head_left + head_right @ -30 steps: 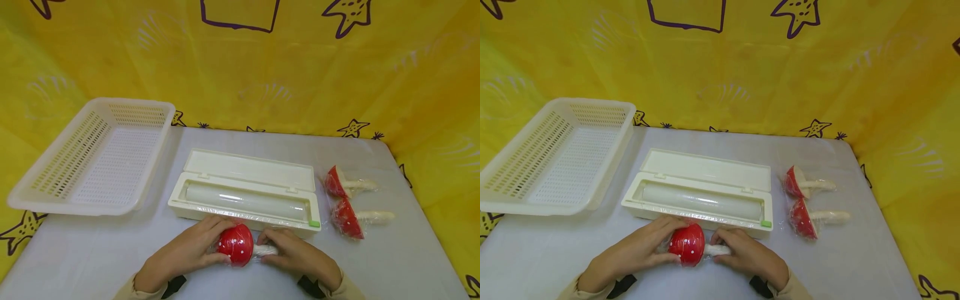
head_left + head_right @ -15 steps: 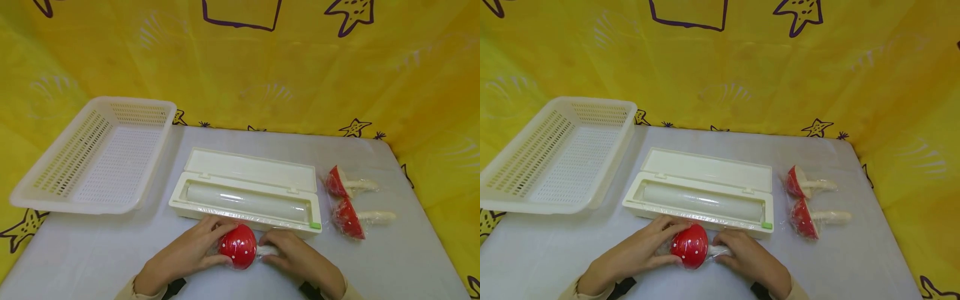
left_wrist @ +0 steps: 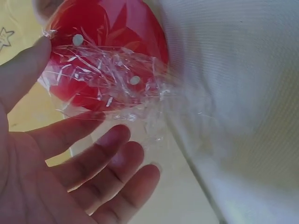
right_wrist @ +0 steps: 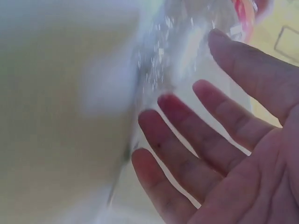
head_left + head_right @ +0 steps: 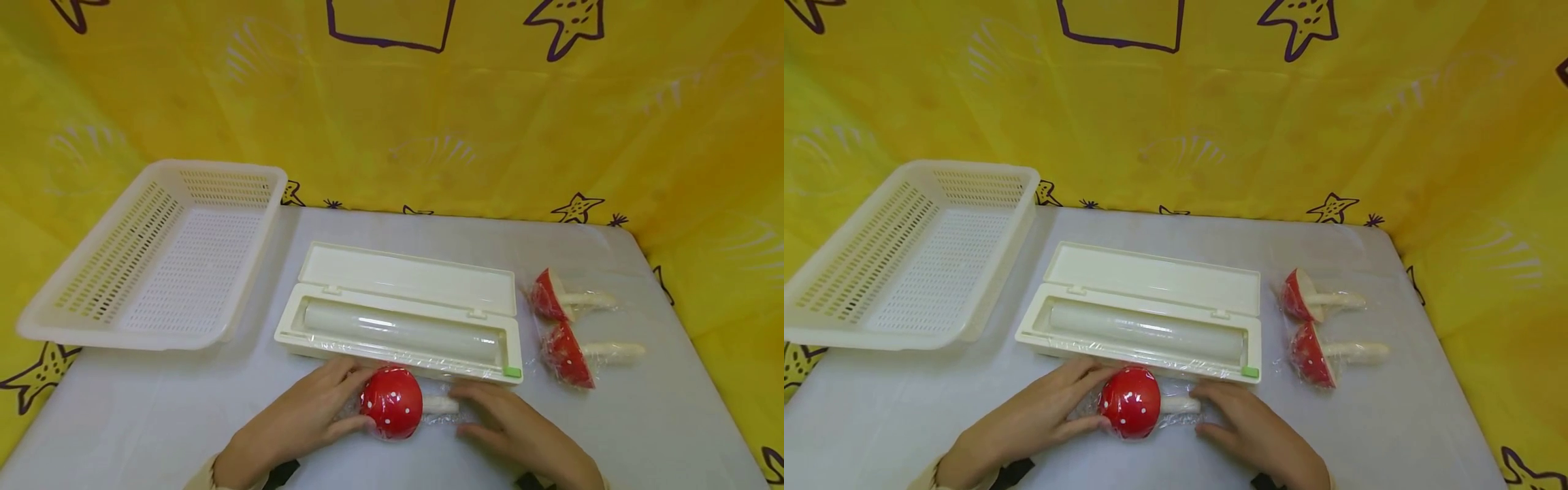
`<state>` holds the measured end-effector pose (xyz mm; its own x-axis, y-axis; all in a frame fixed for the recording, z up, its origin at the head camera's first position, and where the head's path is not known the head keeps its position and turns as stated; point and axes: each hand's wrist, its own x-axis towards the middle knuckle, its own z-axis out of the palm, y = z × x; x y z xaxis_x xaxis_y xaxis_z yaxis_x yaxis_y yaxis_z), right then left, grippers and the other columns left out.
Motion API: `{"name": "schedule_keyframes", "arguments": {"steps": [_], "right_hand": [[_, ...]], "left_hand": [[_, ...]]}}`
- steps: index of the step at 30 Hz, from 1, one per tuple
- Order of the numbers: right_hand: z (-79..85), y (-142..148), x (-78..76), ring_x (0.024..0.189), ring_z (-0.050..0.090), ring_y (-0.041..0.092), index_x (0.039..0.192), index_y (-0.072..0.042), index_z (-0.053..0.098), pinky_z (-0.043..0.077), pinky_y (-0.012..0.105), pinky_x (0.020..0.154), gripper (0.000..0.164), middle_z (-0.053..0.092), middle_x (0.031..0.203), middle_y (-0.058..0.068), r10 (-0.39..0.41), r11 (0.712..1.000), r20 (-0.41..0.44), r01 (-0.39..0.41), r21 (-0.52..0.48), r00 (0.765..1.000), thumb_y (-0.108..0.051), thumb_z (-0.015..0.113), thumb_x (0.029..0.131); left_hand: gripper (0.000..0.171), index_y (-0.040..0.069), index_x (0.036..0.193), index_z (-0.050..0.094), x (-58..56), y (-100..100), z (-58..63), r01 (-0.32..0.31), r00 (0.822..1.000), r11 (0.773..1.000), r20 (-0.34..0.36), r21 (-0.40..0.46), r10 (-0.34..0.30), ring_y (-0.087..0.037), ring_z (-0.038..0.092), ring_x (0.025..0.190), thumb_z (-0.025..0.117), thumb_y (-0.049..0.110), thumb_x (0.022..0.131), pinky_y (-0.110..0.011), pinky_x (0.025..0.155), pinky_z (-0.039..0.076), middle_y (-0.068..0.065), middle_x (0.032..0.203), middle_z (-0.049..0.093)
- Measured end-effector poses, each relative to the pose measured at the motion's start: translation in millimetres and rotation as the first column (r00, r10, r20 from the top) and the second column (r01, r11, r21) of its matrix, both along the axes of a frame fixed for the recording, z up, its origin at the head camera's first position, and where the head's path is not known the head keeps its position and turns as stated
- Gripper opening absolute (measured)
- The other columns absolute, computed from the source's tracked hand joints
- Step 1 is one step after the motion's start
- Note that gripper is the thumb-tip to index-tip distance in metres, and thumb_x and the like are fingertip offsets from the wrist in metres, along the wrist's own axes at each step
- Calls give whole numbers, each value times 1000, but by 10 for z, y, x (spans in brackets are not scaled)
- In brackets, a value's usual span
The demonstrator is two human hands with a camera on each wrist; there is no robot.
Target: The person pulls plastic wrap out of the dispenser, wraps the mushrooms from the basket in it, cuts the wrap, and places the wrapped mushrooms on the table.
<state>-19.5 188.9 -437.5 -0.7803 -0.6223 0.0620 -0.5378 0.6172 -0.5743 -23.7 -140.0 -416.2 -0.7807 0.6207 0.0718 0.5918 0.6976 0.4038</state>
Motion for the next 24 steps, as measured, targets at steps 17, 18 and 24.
{"name": "schedule_keyframes", "arguments": {"steps": [17, 18, 24], "right_hand": [[-9, 373, 55, 79, 63, -3, 83, -31, 71, 53, 18, 74, 22, 69, 82, -22, -398, 914, -115, 382, -134, 910, -19, 86, 74], [-7, 369, 51, 78, 62, -4, 81, -33, 69, 53, 19, 73, 23, 68, 80, -24, -438, 897, -122, 423, -128, 891, -21, 87, 72], [-34, 271, 20, 69, 54, -3, 72, -25, 58, 47, 18, 64, 37, 64, 72, -18, -560, 826, -147, 537, -169, 815, -26, 94, 62]], "left_hand": [[54, 15, 135, 58, -101, 58, 249, 116, 984, 993, -133, -5, -115, -14, 65, 110, 72, 40, 89, -36, 93, 56, 4, 124, 68], [53, 16, 135, 59, -123, 77, 274, 130, 982, 991, -136, 2, -129, -14, 65, 109, 73, 39, 89, -35, 93, 56, 5, 123, 68], [38, 16, 127, 64, -304, 272, 417, 185, 978, 982, -98, -30, -187, -12, 66, 97, 68, 33, 93, -32, 88, 56, 5, 110, 72]]}}
